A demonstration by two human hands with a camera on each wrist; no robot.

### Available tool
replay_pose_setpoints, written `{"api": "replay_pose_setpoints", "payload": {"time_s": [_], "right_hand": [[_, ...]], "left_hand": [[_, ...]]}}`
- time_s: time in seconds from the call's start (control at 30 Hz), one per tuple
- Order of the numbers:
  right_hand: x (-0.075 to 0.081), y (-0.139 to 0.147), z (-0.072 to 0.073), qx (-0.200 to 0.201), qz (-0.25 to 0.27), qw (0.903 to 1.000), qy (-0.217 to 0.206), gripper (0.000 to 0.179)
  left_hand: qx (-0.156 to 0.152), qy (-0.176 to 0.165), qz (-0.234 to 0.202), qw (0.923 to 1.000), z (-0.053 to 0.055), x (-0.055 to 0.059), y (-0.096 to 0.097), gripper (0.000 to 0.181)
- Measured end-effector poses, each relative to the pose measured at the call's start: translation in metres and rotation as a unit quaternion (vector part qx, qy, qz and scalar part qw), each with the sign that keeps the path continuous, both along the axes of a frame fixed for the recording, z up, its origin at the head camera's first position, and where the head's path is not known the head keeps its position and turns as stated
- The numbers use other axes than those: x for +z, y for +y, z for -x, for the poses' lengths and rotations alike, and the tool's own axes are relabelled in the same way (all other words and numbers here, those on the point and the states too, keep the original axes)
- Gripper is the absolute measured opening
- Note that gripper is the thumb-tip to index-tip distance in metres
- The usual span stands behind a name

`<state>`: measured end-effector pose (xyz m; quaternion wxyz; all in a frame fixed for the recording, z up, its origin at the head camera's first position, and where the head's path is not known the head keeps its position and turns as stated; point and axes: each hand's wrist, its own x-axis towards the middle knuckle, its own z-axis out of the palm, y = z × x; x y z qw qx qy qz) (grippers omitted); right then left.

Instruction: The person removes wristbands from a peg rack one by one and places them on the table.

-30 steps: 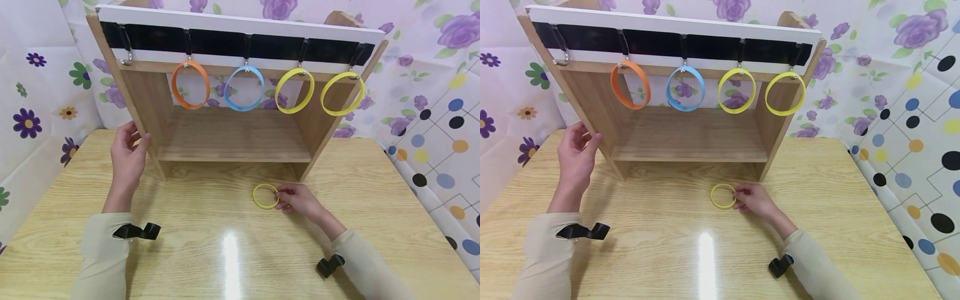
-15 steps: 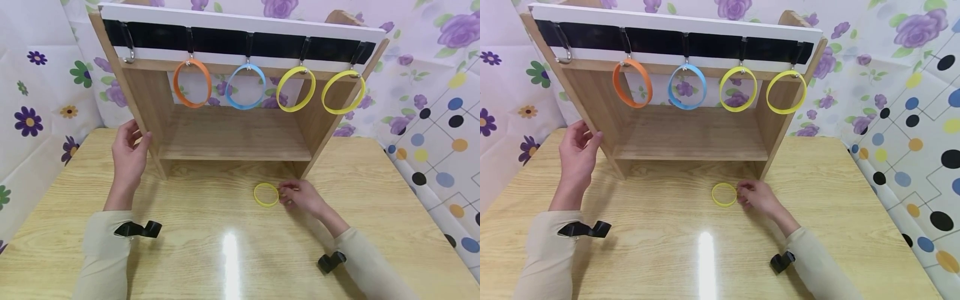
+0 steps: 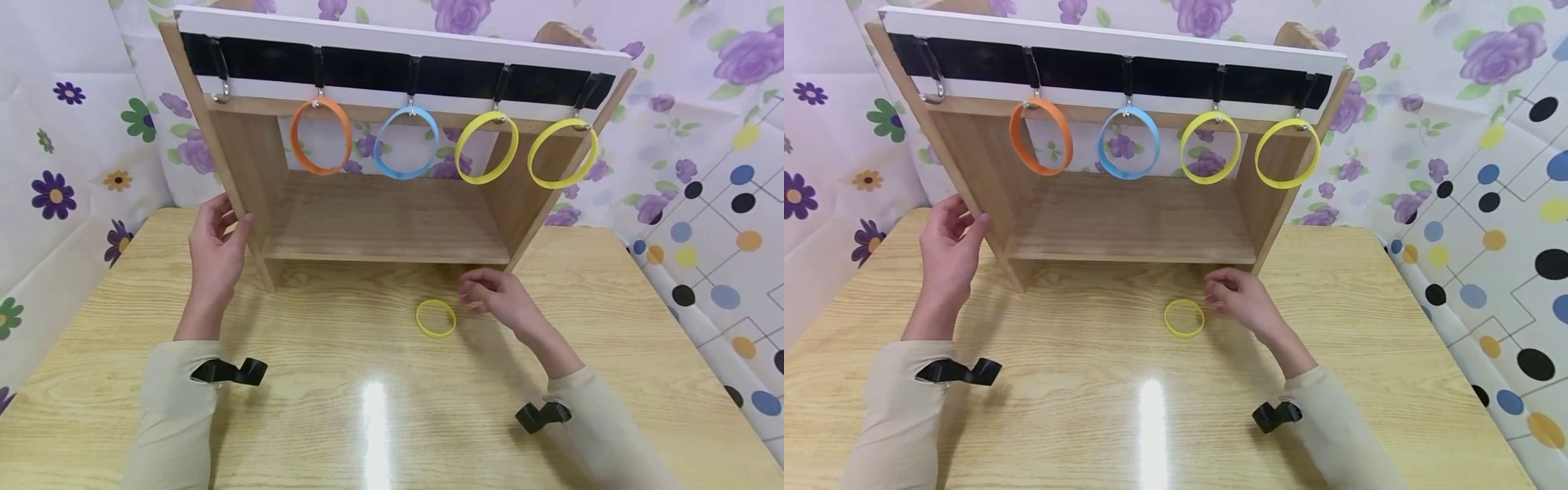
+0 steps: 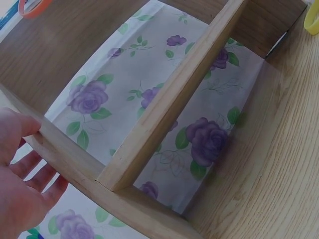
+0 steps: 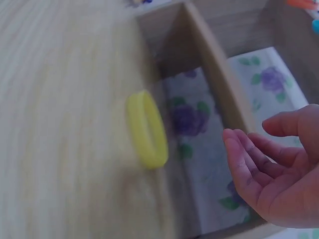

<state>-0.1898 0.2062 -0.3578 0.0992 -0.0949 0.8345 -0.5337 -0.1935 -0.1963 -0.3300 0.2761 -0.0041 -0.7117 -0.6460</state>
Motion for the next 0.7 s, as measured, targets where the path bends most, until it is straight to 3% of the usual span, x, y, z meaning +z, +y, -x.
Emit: {"api": "replay_pose_setpoints", "payload": {"time_s": [0.3, 0.7], "right_hand": [[0.035, -0.03, -0.008, 0.053, 0.057, 0.9967, 0.021, 0.033], [0.104, -0.073, -0.014, 0.1, 0.099, 0.9852, 0.098, 0.028]], "left_hand": [[-0.002, 0.002, -0.008, 1.0, 0.0, 0.0, 0.0, 0.038], [-0.005, 0.002, -0.012, 0.9999, -0.001, 0.001, -0.001, 0.038]]}}
